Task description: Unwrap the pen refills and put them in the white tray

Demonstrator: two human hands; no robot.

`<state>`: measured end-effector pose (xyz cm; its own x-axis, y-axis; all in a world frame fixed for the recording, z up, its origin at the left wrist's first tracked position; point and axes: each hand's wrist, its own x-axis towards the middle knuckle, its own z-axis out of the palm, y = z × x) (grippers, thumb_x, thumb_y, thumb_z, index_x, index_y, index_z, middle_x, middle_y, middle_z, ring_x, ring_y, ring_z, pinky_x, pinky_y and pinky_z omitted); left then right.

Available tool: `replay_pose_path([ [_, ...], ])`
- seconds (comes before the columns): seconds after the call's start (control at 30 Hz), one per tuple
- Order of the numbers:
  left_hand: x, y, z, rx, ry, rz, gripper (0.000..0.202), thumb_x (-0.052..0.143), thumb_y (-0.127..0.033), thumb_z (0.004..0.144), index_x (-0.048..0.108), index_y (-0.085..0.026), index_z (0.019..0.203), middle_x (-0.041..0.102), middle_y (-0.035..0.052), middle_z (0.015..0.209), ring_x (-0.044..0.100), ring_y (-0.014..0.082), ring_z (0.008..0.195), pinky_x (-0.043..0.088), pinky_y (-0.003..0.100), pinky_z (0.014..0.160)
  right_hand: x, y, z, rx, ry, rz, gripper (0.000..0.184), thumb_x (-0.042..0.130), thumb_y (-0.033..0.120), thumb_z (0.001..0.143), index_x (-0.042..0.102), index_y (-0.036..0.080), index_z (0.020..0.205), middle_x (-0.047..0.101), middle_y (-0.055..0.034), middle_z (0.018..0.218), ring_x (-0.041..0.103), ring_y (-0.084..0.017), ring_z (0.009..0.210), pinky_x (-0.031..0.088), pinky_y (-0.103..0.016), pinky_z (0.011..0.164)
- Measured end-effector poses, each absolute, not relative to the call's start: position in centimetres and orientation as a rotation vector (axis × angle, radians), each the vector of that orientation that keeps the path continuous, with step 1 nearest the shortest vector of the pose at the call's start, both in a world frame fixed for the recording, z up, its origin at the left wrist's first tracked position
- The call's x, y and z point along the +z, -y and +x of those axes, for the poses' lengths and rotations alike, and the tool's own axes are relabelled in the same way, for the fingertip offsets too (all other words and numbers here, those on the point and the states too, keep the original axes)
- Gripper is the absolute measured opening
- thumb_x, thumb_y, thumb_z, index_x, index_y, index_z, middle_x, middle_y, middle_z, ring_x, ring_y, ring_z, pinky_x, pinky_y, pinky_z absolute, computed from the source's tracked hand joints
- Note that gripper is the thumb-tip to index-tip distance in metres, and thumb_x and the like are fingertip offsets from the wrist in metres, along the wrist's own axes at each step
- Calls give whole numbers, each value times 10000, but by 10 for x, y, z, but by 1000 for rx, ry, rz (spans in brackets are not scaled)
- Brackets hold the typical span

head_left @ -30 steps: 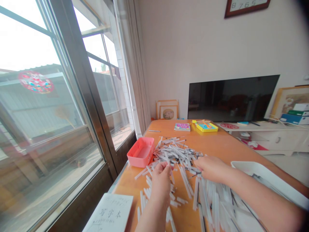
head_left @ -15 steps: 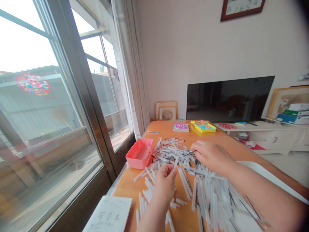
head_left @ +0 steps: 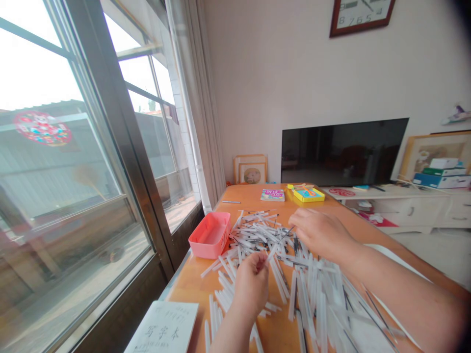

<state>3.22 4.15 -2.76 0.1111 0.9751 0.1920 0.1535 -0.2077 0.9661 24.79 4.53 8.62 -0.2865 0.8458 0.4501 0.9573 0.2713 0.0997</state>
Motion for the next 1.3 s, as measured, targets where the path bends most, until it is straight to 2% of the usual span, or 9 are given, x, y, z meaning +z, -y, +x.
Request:
replay_pose_path([
  [0.3,-33,-43,33,1143,-1172,1600,126,556,-211,832,675,-175,853,661,26,782,565,167,733,389,245,678,88,-43,248,-558,2255,-1651,180,507,175,896,667,251,931,646,-24,918,578,-188,925,306,-299,682],
  [0.7,-30,-41,34,1164,-1181,1581,131,625,-297,798,683,-180,792,632,22,717,527,169,696,383,247,651,84,-42,241,-655,2346,-1610,129,527,161,889,630,235,865,623,-32,895,554,-196,876,279,-296,658],
  [1.07,-23,-39,36,1105,-1084,1502,178,609,-326,825,660,-157,806,586,12,722,475,144,675,362,250,649,86,-33,219,-611,2446,-1545,134,543,130,862,639,225,866,639,-56,931,561,-208,887,323,-292,680],
  [1.3,-24,-41,33,1161,-1037,1388,156,640,-292,790,665,-149,849,590,16,769,479,143,707,365,263,693,89,-27,217,-485,2305,-1547,284,497,134,860,636,259,1075,657,-30,1100,602,-185,935,344,-277,697],
])
